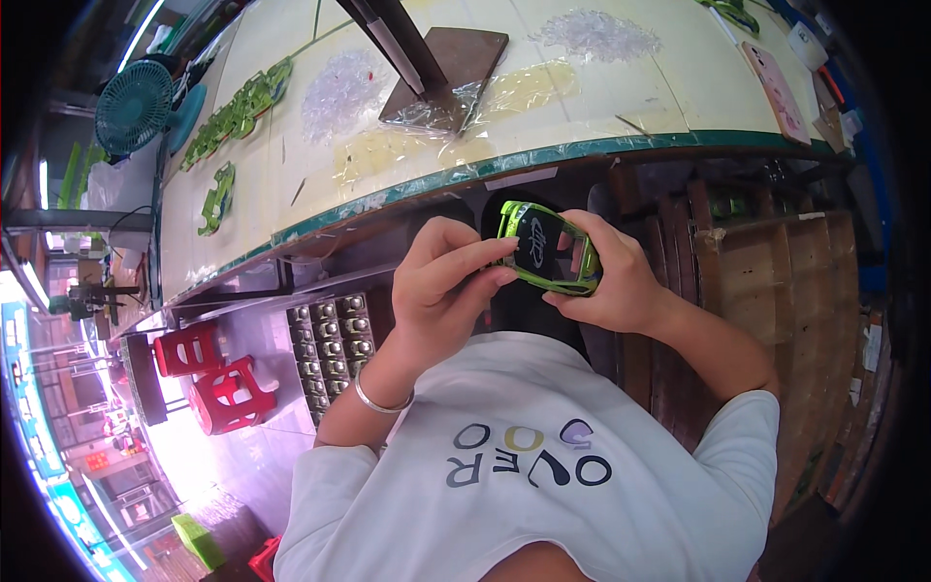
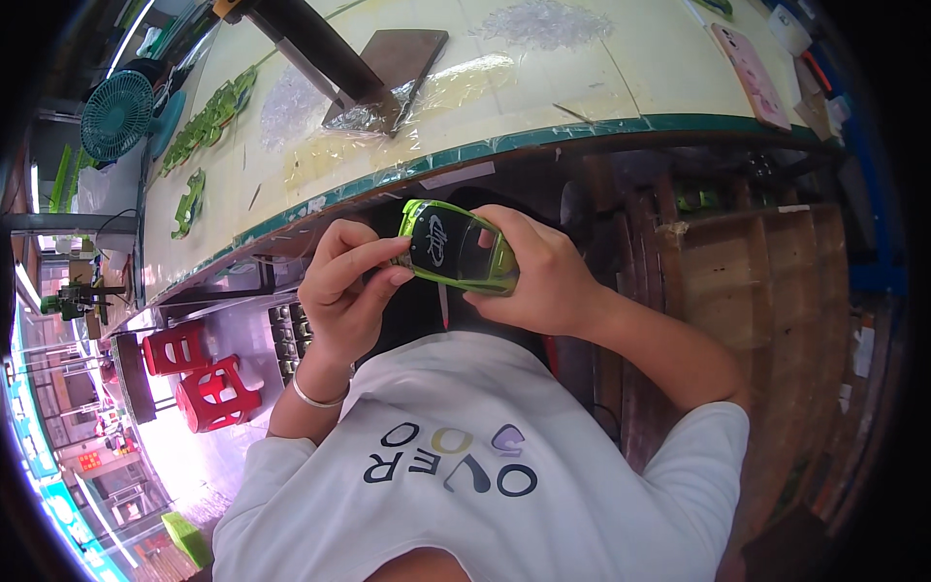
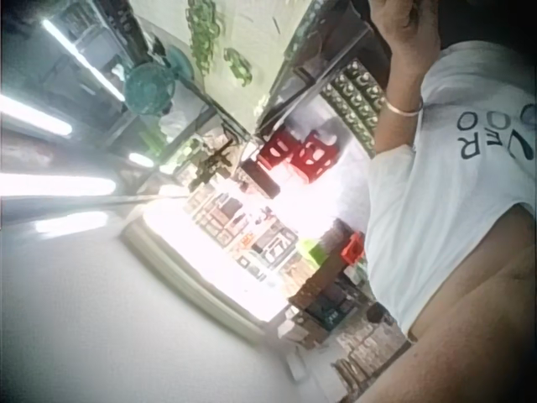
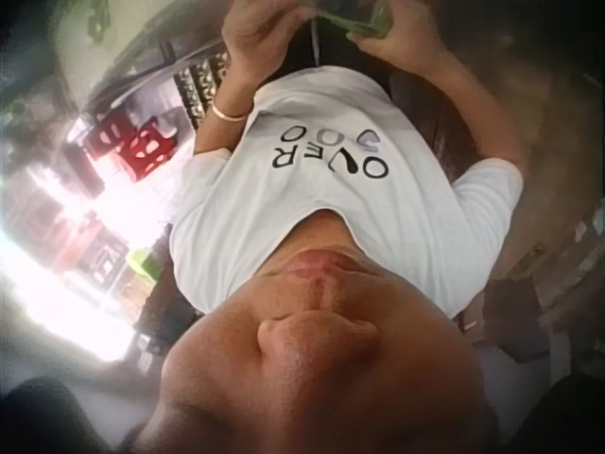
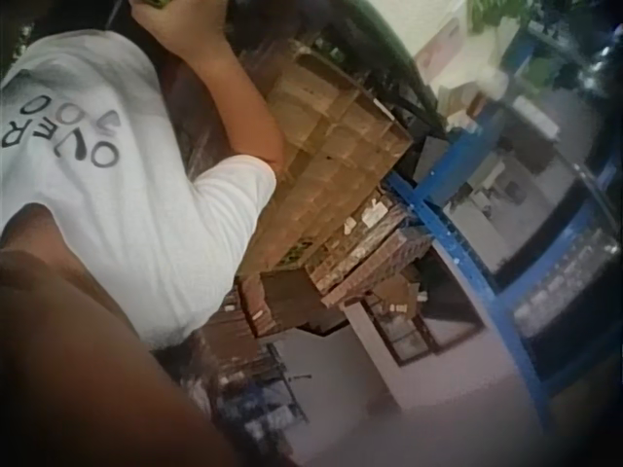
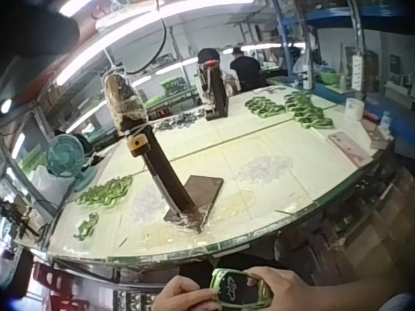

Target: The person assembles small green plastic frames by inserting black rectangular inserts into them. They pick up frames from the table, insert the pieces by hand, and place the assembled units back on the table in a row.

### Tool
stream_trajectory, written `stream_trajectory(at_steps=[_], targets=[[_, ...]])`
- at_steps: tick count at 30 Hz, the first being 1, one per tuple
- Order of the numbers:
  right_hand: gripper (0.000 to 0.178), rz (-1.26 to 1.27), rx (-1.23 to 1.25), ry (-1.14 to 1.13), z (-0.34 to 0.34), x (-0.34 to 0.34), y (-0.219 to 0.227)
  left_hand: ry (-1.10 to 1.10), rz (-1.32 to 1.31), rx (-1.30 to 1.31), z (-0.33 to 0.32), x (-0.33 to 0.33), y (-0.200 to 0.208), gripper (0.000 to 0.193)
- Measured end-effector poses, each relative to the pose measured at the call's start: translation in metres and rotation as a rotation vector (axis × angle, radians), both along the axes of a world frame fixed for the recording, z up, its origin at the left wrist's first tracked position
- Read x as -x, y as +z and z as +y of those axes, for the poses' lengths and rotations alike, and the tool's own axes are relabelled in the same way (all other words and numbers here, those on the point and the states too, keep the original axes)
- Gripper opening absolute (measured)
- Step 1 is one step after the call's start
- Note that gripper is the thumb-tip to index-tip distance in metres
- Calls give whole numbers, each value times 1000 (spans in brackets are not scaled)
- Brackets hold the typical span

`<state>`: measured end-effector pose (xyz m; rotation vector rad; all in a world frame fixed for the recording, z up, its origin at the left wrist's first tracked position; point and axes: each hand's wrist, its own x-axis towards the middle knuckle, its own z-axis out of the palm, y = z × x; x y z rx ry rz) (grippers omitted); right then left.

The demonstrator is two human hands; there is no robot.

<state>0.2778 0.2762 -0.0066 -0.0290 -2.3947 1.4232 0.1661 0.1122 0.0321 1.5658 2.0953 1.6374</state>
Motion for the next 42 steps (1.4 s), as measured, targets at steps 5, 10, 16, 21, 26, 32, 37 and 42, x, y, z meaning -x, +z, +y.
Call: stream_trajectory(at_steps=[5, 10, 16, 21, 26, 32, 37, 42], targets=[[61, -1, -5, -17, 0, 0, 1, 10, 243, 17, 1, 1, -3, 36], [59, -77, 48, -54, -1, 1, -5, 89, 567, 213, 3, -9, -8, 46], [59, -109, 46, -71, -5, 0, -4, 43, 404, 141, 0, -3, -18, 42], [63, 18, -181, -81, -15, 2, -3, 221, -560, -211, 10, -22, -37, 25], [53, -132, -185, 59, -12, -1, 0, 54, -1294, -201, 5, -16, -42, 31], [18, 104, -348, -510, 111, 55, 11, -10, -1413, -93, -20, 3, -41, 29], [18, -53, -462, -760, 229, 94, -17, 28, -1402, -94, -25, 5, -47, 29], [17, -189, -511, -717, 237, 104, -9, 29, -1368, -117, -29, 11, -48, 29]])
